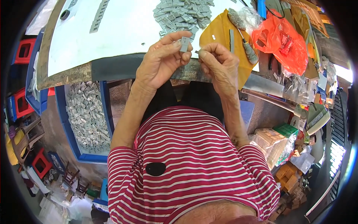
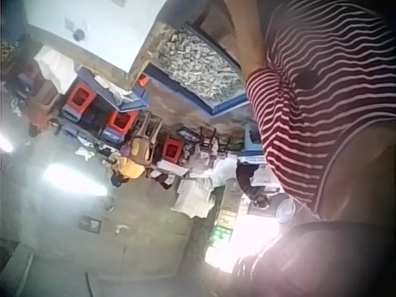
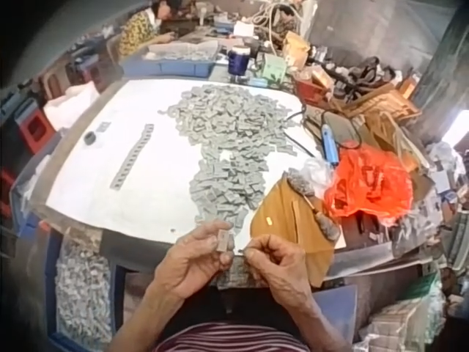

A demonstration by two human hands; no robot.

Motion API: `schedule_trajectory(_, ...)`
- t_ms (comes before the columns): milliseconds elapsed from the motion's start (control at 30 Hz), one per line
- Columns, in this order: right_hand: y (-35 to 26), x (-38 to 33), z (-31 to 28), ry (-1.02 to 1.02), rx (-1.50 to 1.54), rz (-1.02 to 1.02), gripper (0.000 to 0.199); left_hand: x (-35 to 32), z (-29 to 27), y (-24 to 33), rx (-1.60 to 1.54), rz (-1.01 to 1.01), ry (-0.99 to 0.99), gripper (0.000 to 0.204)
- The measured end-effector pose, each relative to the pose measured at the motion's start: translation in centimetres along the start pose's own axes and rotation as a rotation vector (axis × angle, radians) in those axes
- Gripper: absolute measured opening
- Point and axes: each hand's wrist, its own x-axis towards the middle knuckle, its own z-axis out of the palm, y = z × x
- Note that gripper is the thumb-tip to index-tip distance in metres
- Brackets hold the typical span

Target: The recorder is assembling small hardware components by hand at a workbench.

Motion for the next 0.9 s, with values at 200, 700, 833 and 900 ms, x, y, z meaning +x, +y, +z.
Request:
schedule_trajectory(200,-0.1,-0.1,-0.2,-0.011,0.004,-0.014,0.011,-0.3,0.1,-0.4,0.098,-0.025,0.044,0.033)
schedule_trajectory(700,1.0,-0.3,-0.6,-0.013,-0.084,0.05,0.012,-1.1,1.1,-1.5,0.86,0.182,0.23,0.014)
schedule_trajectory(833,1.4,-0.3,-0.6,-0.004,-0.078,0.073,0.012,-1.4,1.4,-1.3,1.069,0.198,0.226,0.013)
schedule_trajectory(900,1.6,-0.3,-0.8,-0.004,-0.086,0.075,0.012,-1.5,1.4,-1.3,1.084,0.194,0.219,0.013)
